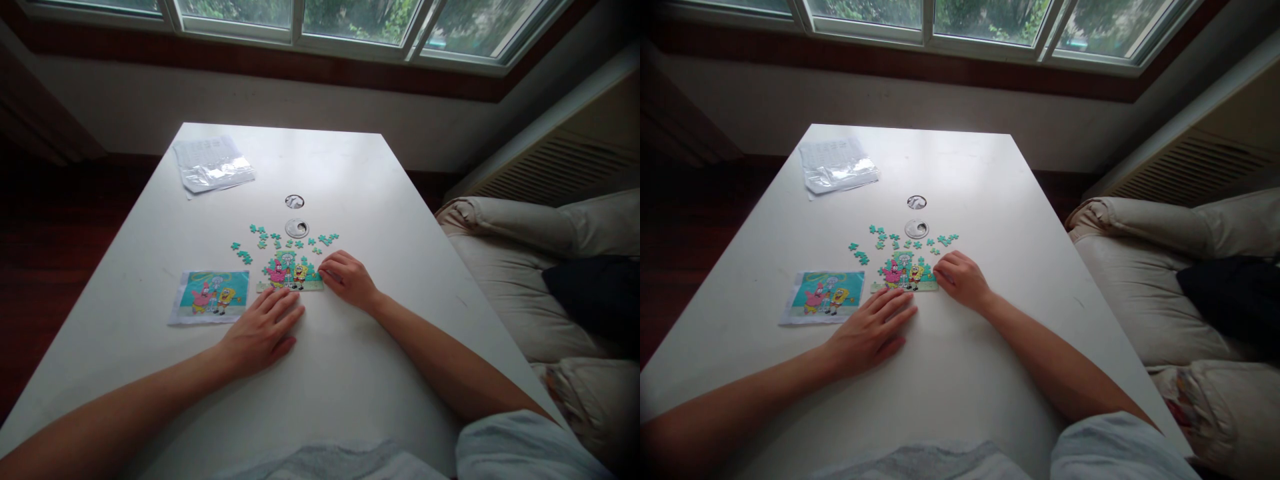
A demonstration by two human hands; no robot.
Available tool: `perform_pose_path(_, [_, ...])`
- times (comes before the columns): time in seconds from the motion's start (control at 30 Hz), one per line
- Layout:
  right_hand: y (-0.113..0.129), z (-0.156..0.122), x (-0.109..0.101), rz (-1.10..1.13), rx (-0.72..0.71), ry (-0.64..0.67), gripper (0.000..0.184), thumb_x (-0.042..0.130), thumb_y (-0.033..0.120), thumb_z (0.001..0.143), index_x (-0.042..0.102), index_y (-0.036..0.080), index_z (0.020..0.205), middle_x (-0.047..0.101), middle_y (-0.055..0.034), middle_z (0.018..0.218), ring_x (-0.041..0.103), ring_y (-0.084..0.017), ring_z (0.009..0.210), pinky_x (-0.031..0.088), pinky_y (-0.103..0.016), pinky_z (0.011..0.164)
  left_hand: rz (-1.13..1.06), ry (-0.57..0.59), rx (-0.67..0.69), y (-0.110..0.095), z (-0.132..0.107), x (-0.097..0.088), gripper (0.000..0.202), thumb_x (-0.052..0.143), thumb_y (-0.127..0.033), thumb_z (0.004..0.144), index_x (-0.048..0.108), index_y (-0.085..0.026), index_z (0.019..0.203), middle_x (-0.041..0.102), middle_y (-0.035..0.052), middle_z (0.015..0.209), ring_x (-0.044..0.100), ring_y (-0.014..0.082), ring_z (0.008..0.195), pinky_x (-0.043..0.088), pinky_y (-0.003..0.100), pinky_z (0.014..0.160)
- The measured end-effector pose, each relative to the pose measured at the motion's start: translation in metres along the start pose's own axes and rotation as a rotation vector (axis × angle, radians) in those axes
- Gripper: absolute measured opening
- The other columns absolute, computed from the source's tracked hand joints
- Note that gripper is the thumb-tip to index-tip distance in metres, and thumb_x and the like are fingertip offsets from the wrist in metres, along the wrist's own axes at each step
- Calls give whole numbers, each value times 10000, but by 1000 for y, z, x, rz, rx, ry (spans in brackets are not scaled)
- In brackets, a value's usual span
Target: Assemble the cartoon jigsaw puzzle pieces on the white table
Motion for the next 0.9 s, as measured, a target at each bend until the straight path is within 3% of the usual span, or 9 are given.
perform_pose_path(0.43, [-4,8,-2,59,21,-27,121,585,256,978,688,225,924,698,-59,919,603,-205,899,503,-366,833,-14,-14,-10,0,0,-1,518,535,-354,983,490,-179,1468,432,148,1567,361,332,1465,283,559,1229])
perform_pose_path(0.6, [1,48,10,-1,-67,48,121,593,250,978,708,229,952,709,-62,958,600,-204,914,485,-355,838,-21,-8,-10,0,1,-1,513,526,-365,988,488,-182,1466,442,145,1559,374,335,1457,284,572,1226])
perform_pose_path(0.77, [-11,101,43,-138,-17,131,101,647,260,947,739,224,965,701,-76,1011,578,-228,983,463,-357,843,-38,-11,-13,1,1,-1,514,532,-375,983,487,-194,1461,446,139,1556,372,327,1461,279,568,1230])
perform_pose_path(0.9, [-19,124,63,-209,64,143,114,662,274,936,745,216,989,671,-86,1000,561,-233,993,448,-358,861,-48,-7,-14,2,1,0,503,521,-387,987,492,-196,1452,443,133,1557,356,322,1469,264,556,1239])
Point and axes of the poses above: each hand's wrist, its own z-axis towards the middle knuckle, its own x-axis out of the palm, y = z × x, the point moved 9 cm from there along z, towards the middle knuckle
